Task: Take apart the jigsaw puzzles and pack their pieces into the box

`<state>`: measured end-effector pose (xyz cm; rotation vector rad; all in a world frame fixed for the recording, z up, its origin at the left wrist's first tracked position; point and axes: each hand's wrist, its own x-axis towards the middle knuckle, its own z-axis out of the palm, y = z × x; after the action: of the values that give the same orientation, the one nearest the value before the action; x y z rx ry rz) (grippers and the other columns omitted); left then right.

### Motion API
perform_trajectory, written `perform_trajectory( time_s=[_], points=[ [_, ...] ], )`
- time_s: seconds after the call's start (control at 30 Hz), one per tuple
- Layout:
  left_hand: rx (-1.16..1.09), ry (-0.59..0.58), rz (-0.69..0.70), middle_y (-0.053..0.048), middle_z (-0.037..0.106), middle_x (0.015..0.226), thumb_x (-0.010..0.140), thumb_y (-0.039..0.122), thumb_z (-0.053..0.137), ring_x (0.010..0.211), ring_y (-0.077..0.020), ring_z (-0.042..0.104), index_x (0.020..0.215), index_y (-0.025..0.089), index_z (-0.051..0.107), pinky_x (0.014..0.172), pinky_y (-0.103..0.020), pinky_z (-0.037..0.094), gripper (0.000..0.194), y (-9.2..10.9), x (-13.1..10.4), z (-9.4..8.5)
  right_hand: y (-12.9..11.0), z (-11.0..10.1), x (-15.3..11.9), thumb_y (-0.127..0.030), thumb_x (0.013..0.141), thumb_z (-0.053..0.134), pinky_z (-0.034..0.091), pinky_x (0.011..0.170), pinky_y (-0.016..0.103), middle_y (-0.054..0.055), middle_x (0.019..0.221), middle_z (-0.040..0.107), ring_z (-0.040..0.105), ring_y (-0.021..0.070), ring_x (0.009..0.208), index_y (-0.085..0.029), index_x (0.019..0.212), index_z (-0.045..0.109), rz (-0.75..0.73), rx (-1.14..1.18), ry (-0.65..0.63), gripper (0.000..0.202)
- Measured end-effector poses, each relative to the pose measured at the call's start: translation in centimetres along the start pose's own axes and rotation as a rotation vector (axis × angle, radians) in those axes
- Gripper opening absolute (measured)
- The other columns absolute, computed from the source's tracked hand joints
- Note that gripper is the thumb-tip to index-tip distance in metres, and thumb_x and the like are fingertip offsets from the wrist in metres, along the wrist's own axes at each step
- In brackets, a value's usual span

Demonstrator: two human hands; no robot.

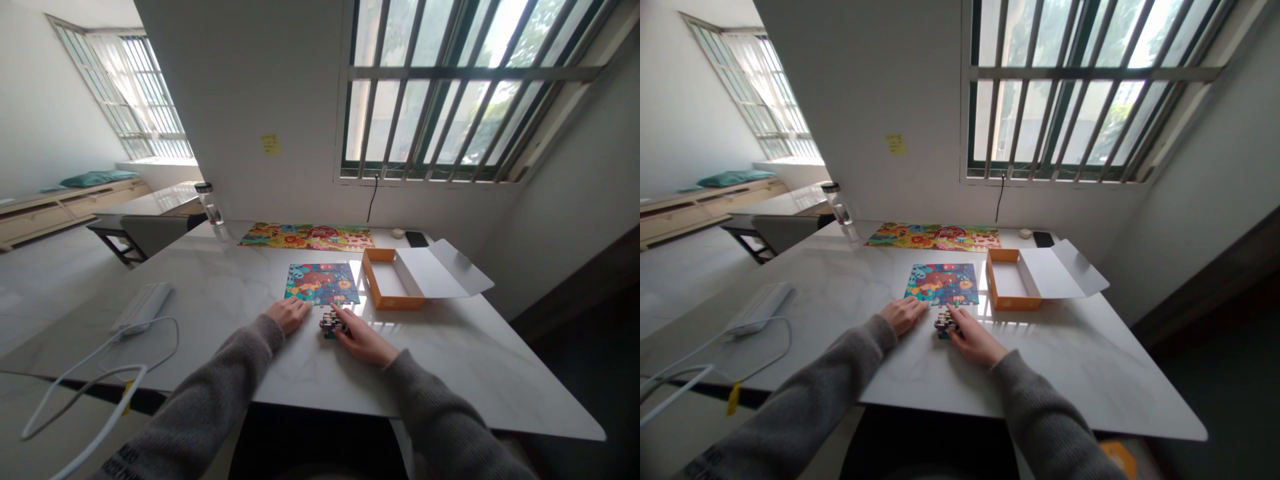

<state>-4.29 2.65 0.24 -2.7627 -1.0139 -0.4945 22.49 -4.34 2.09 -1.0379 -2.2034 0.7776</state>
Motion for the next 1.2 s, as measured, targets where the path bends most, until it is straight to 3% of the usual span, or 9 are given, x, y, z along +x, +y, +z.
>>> perform_trajectory(
  time_s=[0.2, 0.4, 0.53, 0.6, 0.77, 1.0, 1.2],
  points=[
    [-0.152, 0.175, -0.095, -0.006, 0.067, 0.080, 0.096, 0.022, 0.039, 0.080, -0.0191, 0.063, 0.101, 0.019, 0.063, 0.077, -0.030, 0.053, 0.024, -0.3, 0.0, 0.3, -0.3, -0.1, 0.0, -0.021, 0.094, 0.050, 0.042, 0.109, 0.046, 0.015, 0.130, 0.052, 0.053, 0.0271, 0.122, -0.020, 0.153, 0.028, 0.007, 0.000, -0.001, 0.064],
    [-0.167, 0.257, -0.136, -0.004, 0.065, 0.073, 0.096, 0.022, 0.042, 0.072, -0.0171, 0.063, 0.088, 0.020, 0.061, 0.072, -0.028, 0.053, 0.021, 0.0, 0.3, -0.1, -0.2, -0.1, 0.0, -0.022, 0.094, 0.051, 0.042, 0.109, 0.045, 0.014, 0.130, 0.053, 0.053, 0.0269, 0.123, -0.022, 0.153, 0.028, 0.003, 0.006, 0.012, 0.064],
    [-0.218, 0.374, -0.061, -0.010, 0.070, 0.097, 0.093, 0.019, 0.046, 0.091, -0.0212, 0.066, 0.086, 0.020, 0.056, 0.081, -0.034, 0.054, 0.012, 2.0, 0.0, -1.2, 0.1, 0.0, 0.0, -0.024, 0.095, 0.050, 0.041, 0.110, 0.046, 0.015, 0.134, 0.052, 0.052, 0.0273, 0.126, -0.021, 0.154, 0.027, -0.009, 0.008, 0.017, 0.064],
    [-0.246, 0.347, 0.020, -0.012, 0.068, 0.108, 0.090, 0.021, 0.051, 0.099, -0.0241, 0.065, 0.086, 0.020, 0.055, 0.086, -0.039, 0.053, 0.006, 3.7, 0.0, -1.6, 0.3, 0.1, 0.0, -0.024, 0.095, 0.051, 0.040, 0.111, 0.047, 0.016, 0.137, 0.051, 0.051, 0.0277, 0.128, -0.021, 0.154, 0.027, -0.016, 0.010, 0.024, 0.064],
    [-0.208, 0.227, 0.071, -0.010, 0.065, 0.104, 0.084, 0.014, 0.053, 0.096, -0.0233, 0.064, 0.090, 0.020, 0.058, 0.087, -0.040, 0.054, 0.010, 6.8, 0.6, -1.3, 1.0, 0.3, 0.1, -0.021, 0.093, 0.053, 0.035, 0.114, 0.050, 0.014, 0.145, 0.049, 0.045, 0.0282, 0.135, -0.022, 0.155, 0.023, -0.029, 0.037, 0.050, 0.069],
    [-0.301, 0.184, 0.068, -0.014, 0.056, 0.110, 0.078, 0.024, 0.064, 0.096, -0.0271, 0.061, 0.100, 0.019, 0.057, 0.084, -0.044, 0.059, 0.023, 7.4, 0.5, -1.4, 1.2, 0.1, 0.2, -0.014, 0.089, 0.053, 0.038, 0.112, 0.049, 0.013, 0.141, 0.052, 0.049, 0.0274, 0.131, -0.024, 0.152, 0.031, -0.012, 0.057, 0.024, 0.068],
    [-0.306, 0.250, 0.008, -0.012, 0.055, 0.109, 0.090, 0.015, 0.049, 0.089, -0.0211, 0.062, 0.094, 0.019, 0.054, 0.078, -0.037, 0.059, 0.008, 8.2, 0.4, -0.9, 0.6, -0.2, 0.1, -0.004, 0.080, 0.048, 0.036, 0.113, 0.047, 0.016, 0.139, 0.049, 0.047, 0.0271, 0.132, -0.019, 0.154, 0.027, -0.030, 0.017, -0.010, 0.078]
  ],
)
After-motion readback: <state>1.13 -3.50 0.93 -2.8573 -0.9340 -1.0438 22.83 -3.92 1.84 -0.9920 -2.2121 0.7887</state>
